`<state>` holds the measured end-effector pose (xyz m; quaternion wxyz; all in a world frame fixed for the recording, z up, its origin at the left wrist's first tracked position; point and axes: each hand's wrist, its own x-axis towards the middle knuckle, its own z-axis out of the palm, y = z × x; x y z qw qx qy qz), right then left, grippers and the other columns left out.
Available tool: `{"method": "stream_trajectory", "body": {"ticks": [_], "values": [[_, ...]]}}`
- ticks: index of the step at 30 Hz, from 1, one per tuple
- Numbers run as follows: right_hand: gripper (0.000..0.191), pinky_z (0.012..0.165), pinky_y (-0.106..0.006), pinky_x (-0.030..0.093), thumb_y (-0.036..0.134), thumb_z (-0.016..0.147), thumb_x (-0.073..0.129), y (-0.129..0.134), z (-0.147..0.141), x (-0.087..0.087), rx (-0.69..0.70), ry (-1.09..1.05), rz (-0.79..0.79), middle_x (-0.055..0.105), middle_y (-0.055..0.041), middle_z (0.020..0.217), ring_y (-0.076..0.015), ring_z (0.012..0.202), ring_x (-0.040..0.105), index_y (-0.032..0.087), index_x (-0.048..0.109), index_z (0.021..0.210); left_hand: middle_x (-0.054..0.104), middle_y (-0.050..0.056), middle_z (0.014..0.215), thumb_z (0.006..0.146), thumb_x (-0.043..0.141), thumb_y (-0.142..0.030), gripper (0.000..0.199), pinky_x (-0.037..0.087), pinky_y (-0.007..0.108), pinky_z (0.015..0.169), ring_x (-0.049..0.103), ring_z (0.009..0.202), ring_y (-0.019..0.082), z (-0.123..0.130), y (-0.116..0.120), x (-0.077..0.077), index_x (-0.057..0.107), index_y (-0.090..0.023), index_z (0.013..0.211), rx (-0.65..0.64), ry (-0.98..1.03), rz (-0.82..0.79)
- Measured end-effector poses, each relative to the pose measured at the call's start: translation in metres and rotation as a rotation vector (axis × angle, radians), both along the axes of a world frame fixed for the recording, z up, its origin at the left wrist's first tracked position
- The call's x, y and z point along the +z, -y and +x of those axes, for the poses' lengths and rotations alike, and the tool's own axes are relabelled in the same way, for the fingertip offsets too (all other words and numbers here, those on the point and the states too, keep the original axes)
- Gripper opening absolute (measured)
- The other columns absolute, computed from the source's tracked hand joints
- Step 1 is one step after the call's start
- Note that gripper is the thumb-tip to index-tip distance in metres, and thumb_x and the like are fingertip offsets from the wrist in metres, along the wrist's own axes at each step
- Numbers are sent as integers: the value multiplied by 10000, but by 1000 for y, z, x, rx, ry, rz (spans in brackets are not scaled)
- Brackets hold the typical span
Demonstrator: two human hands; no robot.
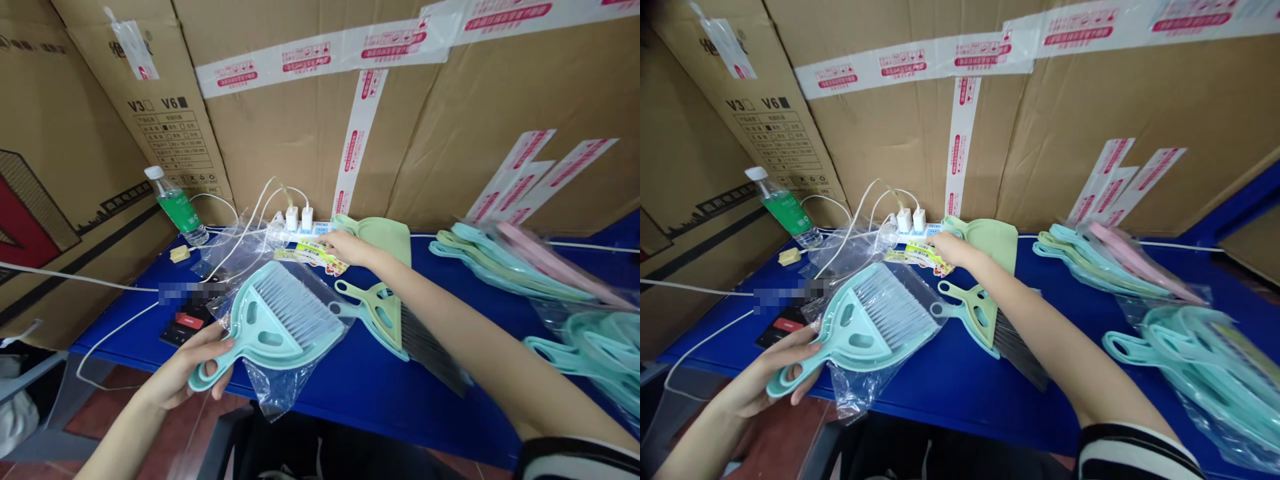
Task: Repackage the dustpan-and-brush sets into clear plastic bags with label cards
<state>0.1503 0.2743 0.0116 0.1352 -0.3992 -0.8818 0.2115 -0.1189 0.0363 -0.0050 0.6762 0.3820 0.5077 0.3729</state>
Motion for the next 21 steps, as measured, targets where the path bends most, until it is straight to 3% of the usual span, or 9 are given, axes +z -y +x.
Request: {"method": "stream_trajectory", "body": {"ticks": [3,6,9,10,13,16,18,21], "values": [[191,872,-425,512,249,911,613,10,-7,9,-25,-52,91,632,-101,1166,-226,1009,618,181,633,1089,566,-34,438,737,773,-466,689,174,175,347,461,322,91,1,2,2,504,-122,1270,17,0,4],[73,808,-376,498,134,884,573,38,-1,22,-29,-144,145,668,-71,931,-207,873,634,188,611,852,555,-30,423,773,727,-528,670,169,164,342,483,318,103,11,-2,8,506,-120,1257,44,-17,16],[232,608,-306,487,286,934,509,75,16,27,0,-196,81,605,10,641,-146,590,590,218,525,713,521,-38,391,790,689,-579,628,117,162,314,469,287,106,26,-13,14,551,-118,1193,7,-7,31],[272,559,-299,476,340,955,457,86,24,27,6,-240,-41,584,21,593,-137,525,565,221,519,718,520,-41,396,780,692,-591,621,117,163,305,472,281,109,31,-19,15,570,-120,1165,-17,11,35],[285,625,-330,533,485,910,496,109,45,20,81,-361,-381,678,-15,752,-162,626,632,217,584,867,545,-37,438,745,712,-613,595,160,164,294,532,302,135,50,-36,18,620,-129,1079,-100,65,44],[402,788,-388,561,585,843,567,117,63,14,85,-513,-582,708,-51,949,-196,821,679,221,611,1010,621,11,517,775,694,-587,493,187,159,304,599,362,152,67,-54,20,665,-122,935,-171,68,76],[457,806,-402,565,614,819,592,118,73,10,44,-554,-610,703,-61,986,-207,856,681,227,606,1060,680,51,586,795,686,-542,430,312,172,344,642,428,173,76,-64,21,687,-115,843,-207,52,95],[475,809,-411,566,652,793,611,117,85,6,-19,-571,-525,694,-83,1003,-230,898,673,223,611,997,736,75,694,774,720,-456,336,508,243,526,684,569,192,85,-74,23,726,-120,794,-189,-1,127]]}}
